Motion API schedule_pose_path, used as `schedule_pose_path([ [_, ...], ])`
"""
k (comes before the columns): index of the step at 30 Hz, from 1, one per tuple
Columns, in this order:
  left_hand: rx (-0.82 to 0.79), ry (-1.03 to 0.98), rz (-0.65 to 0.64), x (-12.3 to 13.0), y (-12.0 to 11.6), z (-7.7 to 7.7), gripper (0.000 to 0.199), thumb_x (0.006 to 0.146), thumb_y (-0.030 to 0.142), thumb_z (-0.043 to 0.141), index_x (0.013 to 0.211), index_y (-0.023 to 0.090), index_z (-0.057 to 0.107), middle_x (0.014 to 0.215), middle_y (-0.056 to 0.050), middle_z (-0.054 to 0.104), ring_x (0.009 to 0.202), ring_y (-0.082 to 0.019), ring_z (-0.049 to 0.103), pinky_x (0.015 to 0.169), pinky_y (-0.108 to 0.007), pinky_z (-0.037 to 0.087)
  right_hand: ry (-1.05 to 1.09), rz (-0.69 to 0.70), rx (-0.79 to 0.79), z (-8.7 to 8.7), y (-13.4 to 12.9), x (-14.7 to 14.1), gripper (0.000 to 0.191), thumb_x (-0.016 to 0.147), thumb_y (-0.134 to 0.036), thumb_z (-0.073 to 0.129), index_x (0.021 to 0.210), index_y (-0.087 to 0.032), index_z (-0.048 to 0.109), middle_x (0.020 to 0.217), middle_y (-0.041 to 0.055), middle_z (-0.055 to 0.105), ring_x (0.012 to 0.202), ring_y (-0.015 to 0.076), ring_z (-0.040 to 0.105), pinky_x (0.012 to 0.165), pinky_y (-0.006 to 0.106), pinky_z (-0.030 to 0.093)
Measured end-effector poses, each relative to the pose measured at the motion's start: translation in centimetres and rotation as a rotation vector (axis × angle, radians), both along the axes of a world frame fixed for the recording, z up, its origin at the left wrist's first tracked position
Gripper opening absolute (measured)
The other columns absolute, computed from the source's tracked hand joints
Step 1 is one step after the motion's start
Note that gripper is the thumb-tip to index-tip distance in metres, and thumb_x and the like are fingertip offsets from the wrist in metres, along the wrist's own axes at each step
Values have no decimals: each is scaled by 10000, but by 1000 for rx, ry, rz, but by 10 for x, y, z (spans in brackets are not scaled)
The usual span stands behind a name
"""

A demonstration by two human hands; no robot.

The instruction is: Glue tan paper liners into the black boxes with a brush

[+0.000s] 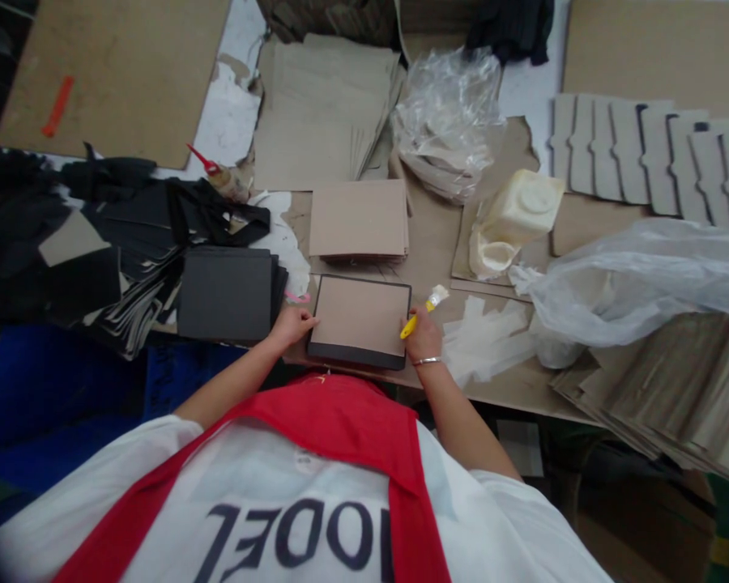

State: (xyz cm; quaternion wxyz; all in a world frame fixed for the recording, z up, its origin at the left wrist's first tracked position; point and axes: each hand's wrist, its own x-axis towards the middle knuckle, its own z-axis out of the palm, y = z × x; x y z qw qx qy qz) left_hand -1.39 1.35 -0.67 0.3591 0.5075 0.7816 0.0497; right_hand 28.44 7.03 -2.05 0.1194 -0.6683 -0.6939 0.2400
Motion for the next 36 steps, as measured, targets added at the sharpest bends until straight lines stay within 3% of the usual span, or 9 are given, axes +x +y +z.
schedule_pose_path([
  [4, 51, 169, -144, -2, 2, 15, 273, 765, 423, 606, 704, 165, 671, 726, -86, 646, 706, -200, 579, 651, -287, 399, -91, 6, 31, 5, 3, 7, 333, 768, -334, 612, 1044, -158, 547, 725, 59, 570, 616, 174, 492, 613, 312, 367],
  [8, 348, 286, -283, 14, 7, 23, 275, 844, 387, 511, 860, 152, 654, 914, -136, 637, 924, -254, 566, 831, -360, 415, -56, 88, 199, 10, 7, -4, 298, 827, -294, 508, 1087, -150, 536, 906, 128, 624, 822, 243, 572, 750, 380, 445],
  [11, 562, 181, -402, 44, 20, 12, 315, 906, 281, 365, 999, 158, 640, 1144, -154, 600, 1126, -254, 500, 969, -407, 363, 87, 256, 276, 6, 9, -37, 289, 843, -147, 400, 1102, -175, 525, 1122, 143, 608, 1048, 244, 547, 893, 406, 434],
  [14, 593, 133, -529, 68, 32, -8, 437, 902, 302, 357, 1295, 156, 482, 1392, -146, 443, 1326, -248, 331, 1091, -453, 220, 133, 434, 267, -7, 11, -67, 319, 801, -106, 434, 1098, -172, 528, 1293, 137, 529, 1198, 243, 463, 1005, 428, 375],
  [19, 489, 226, -562, 58, 35, -28, 715, 845, 520, 436, 1427, 131, 288, 1489, -149, 285, 1394, -268, 196, 1132, -490, 51, 65, 393, 255, -23, 16, -52, 279, 797, -119, 474, 1063, -163, 548, 1313, 136, 520, 1234, 257, 434, 1044, 465, 340],
  [23, 535, 264, -457, 34, 20, -24, 691, 855, 488, 448, 1413, 105, 308, 1469, -181, 312, 1382, -282, 232, 1128, -513, 59, 97, 293, 286, -5, 21, -14, 237, 832, -232, 497, 1055, -173, 550, 1248, 140, 569, 1183, 256, 495, 988, 461, 402],
  [26, 618, 206, -539, 32, 5, -18, 547, 887, 396, 428, 1357, 117, 409, 1409, -175, 418, 1354, -268, 302, 1121, -479, 161, 224, 230, 246, 27, 23, -10, 349, 848, -386, 503, 1135, -189, 531, 1053, 111, 660, 974, 231, 617, 869, 408, 482],
  [31, 647, 133, -731, 47, -9, -14, 349, 903, 281, 413, 1192, 161, 569, 1228, -125, 596, 1190, -235, 495, 1007, -391, 361, 668, 50, -102, 66, 25, -67, 461, 886, -556, 344, 1053, -197, 582, 610, -14, 599, 453, 111, 544, 472, 236, 461],
  [36, 679, 182, -759, 48, -7, -15, 355, 902, 319, 428, 1189, 162, 565, 1247, -126, 582, 1143, -244, 515, 954, -403, 386, 743, -10, -206, 47, 31, -126, 397, 758, -568, 546, 860, -190, 614, 560, -19, 592, 452, 122, 558, 436, 224, 451],
])
